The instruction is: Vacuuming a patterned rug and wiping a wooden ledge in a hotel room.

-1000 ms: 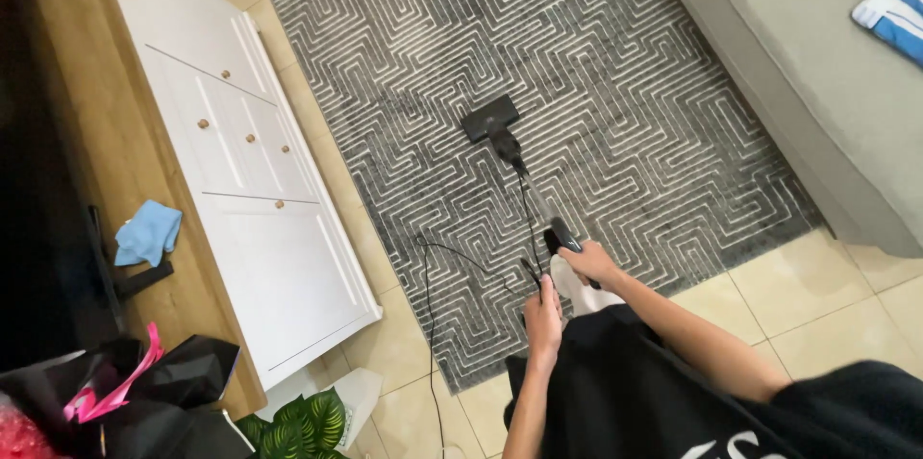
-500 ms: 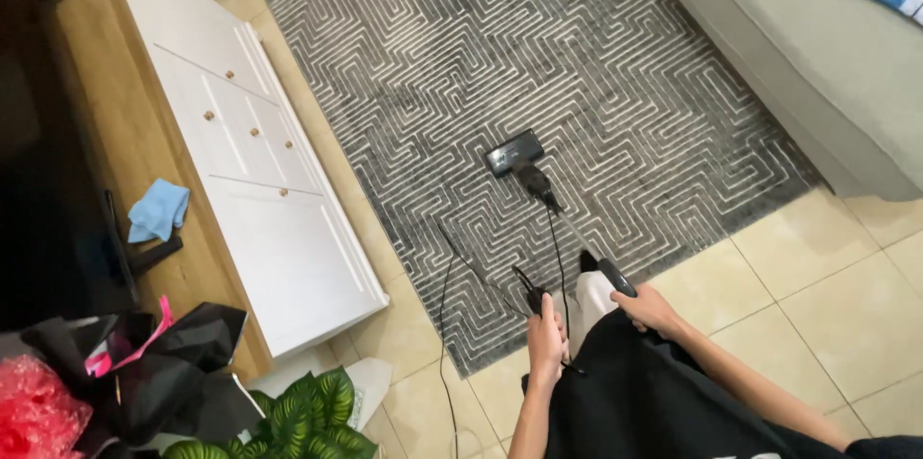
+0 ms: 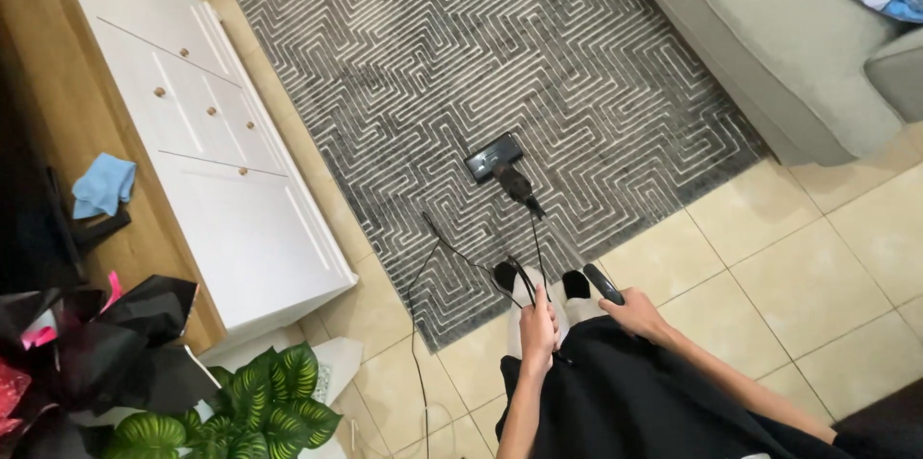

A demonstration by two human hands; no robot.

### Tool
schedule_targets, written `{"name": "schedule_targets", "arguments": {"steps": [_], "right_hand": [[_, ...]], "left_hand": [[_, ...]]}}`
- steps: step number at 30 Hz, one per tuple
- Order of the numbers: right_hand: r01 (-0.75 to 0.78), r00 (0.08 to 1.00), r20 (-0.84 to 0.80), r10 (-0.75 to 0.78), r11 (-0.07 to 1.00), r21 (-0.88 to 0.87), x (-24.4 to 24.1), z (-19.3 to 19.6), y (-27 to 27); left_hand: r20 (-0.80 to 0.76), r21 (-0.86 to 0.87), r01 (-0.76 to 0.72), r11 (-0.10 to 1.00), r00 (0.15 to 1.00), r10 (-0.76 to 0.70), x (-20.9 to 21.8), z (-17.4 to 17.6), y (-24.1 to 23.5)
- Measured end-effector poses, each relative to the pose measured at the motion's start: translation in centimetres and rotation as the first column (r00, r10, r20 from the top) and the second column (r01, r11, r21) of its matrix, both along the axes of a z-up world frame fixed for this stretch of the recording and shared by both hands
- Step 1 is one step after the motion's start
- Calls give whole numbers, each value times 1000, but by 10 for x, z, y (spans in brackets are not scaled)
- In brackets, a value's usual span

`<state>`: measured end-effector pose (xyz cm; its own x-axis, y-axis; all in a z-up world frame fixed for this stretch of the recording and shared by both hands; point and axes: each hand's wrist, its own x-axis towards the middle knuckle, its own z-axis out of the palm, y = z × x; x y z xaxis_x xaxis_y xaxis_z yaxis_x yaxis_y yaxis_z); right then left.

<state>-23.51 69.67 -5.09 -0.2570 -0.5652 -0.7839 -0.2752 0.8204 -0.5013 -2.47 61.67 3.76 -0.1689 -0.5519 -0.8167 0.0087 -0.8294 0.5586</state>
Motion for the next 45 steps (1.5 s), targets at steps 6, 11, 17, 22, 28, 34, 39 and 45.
{"name": "schedule_targets", "arguments": {"steps": [6,11,17,22,28,34,39,45], "right_hand": [[-90,985,-155,73,991,-99,-16,-20,34],[-118,975,-207,76,973,-200,-11,-12,24],[-132,965,-255,60,951,-278,-4,-30,-18],[-119,962,-272,36,948,-294,6,-46,-96],[-35,972,-233,-33,959,-282,23,-38,-197],[-22,961,-267,-65,950,-310,35,-41,-274],[-29,960,-276,-33,975,-219,39,-17,-337],[-143,935,-352,42,954,-265,30,-69,-369]], "left_hand": [[32,8,22,1000,999,-23,-16,6,40],[50,20,-5,1000,999,4,-15,7,50],[43,30,-73,997,996,72,-3,1,32],[34,24,-97,995,995,96,7,-8,-3],[14,-45,-128,991,992,128,21,-22,-65],[-51,-152,-156,976,987,149,44,-27,-123],[80,-205,-90,975,991,108,61,-45,-153],[167,-172,-107,979,977,136,58,-75,-150]]}}
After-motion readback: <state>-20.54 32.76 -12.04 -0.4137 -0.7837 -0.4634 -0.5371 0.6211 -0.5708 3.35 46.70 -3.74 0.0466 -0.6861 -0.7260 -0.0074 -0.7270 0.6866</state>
